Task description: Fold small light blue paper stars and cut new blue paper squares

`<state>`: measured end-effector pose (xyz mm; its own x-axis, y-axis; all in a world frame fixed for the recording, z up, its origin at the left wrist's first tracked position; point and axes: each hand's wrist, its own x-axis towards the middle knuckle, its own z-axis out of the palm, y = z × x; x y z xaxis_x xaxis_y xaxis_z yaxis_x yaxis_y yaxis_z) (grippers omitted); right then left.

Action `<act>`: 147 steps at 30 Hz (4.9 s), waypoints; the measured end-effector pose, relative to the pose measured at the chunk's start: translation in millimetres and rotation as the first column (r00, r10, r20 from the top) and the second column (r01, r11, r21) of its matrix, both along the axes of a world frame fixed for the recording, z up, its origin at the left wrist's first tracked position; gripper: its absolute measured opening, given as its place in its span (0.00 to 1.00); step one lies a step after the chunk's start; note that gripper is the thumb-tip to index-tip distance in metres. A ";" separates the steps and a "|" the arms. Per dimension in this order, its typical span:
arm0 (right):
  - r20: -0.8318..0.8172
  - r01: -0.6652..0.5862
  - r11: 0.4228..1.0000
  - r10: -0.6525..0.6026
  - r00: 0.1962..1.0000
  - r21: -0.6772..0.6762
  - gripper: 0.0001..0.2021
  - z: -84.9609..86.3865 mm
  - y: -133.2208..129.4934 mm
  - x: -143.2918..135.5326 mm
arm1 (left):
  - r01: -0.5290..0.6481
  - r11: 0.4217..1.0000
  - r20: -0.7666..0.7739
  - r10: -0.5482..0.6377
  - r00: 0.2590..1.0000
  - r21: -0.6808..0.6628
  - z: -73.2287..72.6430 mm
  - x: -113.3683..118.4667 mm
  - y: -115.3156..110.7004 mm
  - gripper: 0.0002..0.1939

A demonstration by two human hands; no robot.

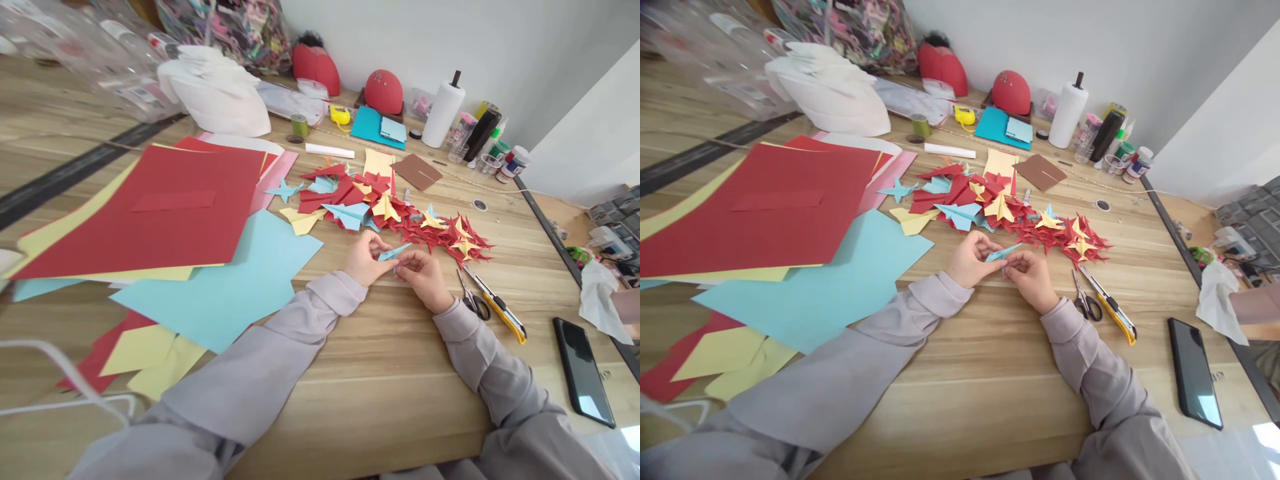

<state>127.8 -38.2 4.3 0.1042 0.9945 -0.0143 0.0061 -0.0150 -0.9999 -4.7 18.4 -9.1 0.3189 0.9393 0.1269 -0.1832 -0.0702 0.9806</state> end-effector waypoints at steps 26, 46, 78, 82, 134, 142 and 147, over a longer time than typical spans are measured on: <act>0.009 0.023 1.000 -0.023 1.000 -0.012 0.15 -1.8 1.7 1.4 | 0.022 0.997 0.073 -0.017 0.997 -0.073 4.4 -3.2 3.1 0.21; -0.026 -0.007 1.000 0.008 1.000 0.014 0.14 1.2 -0.7 3.2 | 0.028 0.991 0.098 -0.015 0.995 -0.134 7.1 -6.2 6.7 0.19; 0.094 -0.076 0.997 0.074 0.993 0.016 0.16 -2.3 1.7 4.2 | 0.152 0.987 0.103 -0.145 0.984 -0.056 5.8 -10.2 8.4 0.24; 0.093 -0.079 0.997 0.077 0.993 0.013 0.16 -1.7 1.5 4.4 | 0.172 0.983 0.108 -0.165 0.980 -0.058 5.5 -10.6 8.7 0.24; 0.128 -0.037 0.999 0.035 0.991 0.011 0.18 -3.2 -0.6 1.3 | 0.108 0.994 0.055 -0.106 0.993 -0.031 4.6 -7.8 6.1 0.24; 0.107 -0.047 0.999 0.047 0.993 0.005 0.17 0.0 -2.4 1.1 | 0.126 0.990 0.054 -0.123 0.991 -0.060 2.8 -7.0 4.8 0.22; 0.093 -0.062 0.998 0.061 0.994 0.002 0.17 2.0 -3.5 1.5 | 0.130 0.989 0.038 -0.128 0.991 -0.064 1.7 -7.0 3.8 0.23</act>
